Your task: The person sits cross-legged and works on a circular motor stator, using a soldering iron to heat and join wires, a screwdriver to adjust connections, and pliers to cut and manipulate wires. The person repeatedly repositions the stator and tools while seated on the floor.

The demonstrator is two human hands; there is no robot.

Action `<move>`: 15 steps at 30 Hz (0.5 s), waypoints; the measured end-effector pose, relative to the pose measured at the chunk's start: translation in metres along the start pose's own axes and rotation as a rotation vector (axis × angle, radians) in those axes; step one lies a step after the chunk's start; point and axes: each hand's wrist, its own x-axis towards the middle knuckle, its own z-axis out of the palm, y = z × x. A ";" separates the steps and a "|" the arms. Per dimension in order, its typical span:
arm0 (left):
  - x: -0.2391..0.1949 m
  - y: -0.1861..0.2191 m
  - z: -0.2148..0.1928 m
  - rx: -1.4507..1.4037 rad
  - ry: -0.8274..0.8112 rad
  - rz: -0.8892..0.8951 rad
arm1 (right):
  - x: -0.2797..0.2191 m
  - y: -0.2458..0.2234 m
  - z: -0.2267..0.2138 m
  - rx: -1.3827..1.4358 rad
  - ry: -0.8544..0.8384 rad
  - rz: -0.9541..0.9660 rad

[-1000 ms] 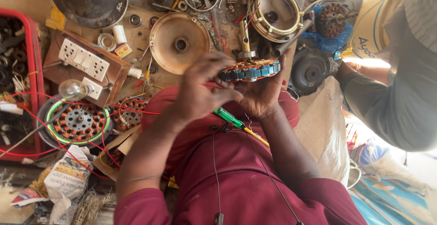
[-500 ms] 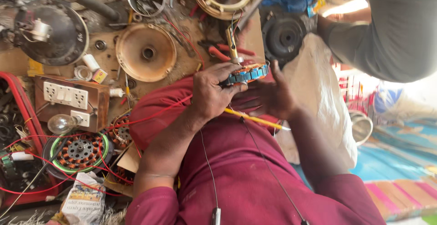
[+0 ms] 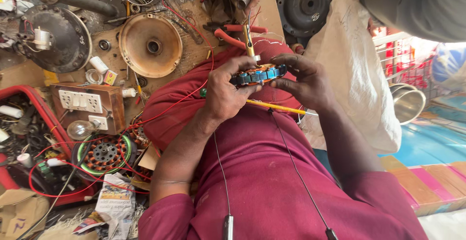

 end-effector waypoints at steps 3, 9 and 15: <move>0.002 -0.005 -0.001 -0.105 -0.041 -0.046 | 0.002 0.002 -0.001 -0.046 -0.017 -0.025; 0.008 -0.010 -0.008 0.024 -0.125 0.035 | 0.005 0.006 0.001 -0.062 -0.023 -0.045; 0.013 -0.014 -0.010 -0.031 -0.155 0.014 | 0.010 0.002 0.001 -0.077 -0.034 -0.037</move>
